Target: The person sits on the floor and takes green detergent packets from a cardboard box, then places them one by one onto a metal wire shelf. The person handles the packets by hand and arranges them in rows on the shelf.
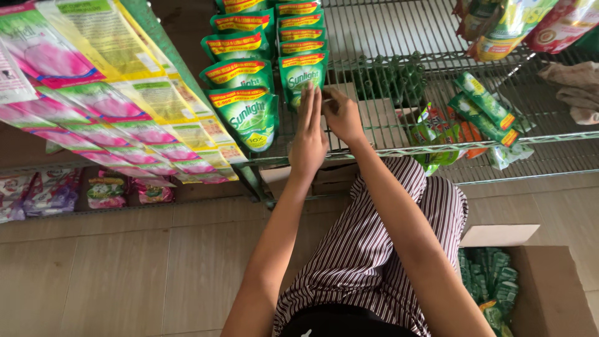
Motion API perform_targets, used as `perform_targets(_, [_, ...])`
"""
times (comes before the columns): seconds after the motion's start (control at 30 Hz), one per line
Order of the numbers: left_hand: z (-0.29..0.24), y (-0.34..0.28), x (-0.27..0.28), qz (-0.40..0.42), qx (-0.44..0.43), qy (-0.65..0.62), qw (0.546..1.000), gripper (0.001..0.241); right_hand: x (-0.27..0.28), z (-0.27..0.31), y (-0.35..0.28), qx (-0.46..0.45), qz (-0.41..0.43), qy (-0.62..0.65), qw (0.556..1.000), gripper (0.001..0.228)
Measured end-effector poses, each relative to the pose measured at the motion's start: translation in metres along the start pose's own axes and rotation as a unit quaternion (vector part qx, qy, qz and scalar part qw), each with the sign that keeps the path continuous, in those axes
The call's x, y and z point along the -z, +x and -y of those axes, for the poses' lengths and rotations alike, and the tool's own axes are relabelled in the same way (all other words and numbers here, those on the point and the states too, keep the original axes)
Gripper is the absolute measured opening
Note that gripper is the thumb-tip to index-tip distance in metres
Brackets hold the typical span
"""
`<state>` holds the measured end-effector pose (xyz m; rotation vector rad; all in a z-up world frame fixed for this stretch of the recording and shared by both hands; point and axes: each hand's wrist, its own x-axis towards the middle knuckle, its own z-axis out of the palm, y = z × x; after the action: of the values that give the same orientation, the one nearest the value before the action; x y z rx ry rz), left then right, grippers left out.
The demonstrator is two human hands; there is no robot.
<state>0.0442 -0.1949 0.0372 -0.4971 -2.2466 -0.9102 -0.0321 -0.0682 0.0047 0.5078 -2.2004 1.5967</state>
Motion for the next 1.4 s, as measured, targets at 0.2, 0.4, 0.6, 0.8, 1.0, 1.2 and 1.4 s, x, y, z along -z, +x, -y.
perform_targets(0.2, [-0.002, 0.000, 0.003, 0.031, 0.037, -0.039, 0.998, 0.078, 0.008, 0.013, -0.007, -0.009, -0.016, 0.001, 1.000, 0.047])
perform_targets(0.4, [-0.011, 0.004, -0.003, 0.039, -0.009, 0.000, 0.999, 0.066, 0.097, 0.025, -0.032, 0.000, -0.091, -0.065, 0.994, 0.041])
perform_targets(0.6, [-0.044, 0.018, -0.058, 0.086, -0.101, -0.082, 0.988, 0.068, 0.223, 0.011, -0.063, -0.085, -0.239, -0.251, 0.934, 0.030])
perform_targets(0.8, [-0.092, 0.037, -0.145, 0.117, -0.188, -0.097, 0.970, 0.069, 0.299, -0.014, -0.093, -0.067, -0.267, -0.398, 0.875, 0.049])
perform_targets(1.0, [-0.092, 0.028, -0.162, 0.263, 0.068, -0.181, 0.945, 0.067, 0.320, -0.034, -0.094, -0.158, -0.180, -0.407, 0.881, 0.018])
perform_targets(1.2, [-0.080, 0.019, -0.168, 0.181, 0.008, -0.114, 0.977, 0.055, 0.341, 0.000, -0.062, 0.038, -0.175, -0.639, 0.748, 0.026])
perform_targets(1.4, [-0.078, 0.017, -0.164, 0.158, 0.022, -0.158, 0.974, 0.047, 0.340, 0.065, -0.040, 0.145, -0.134, -0.671, 0.714, 0.027])
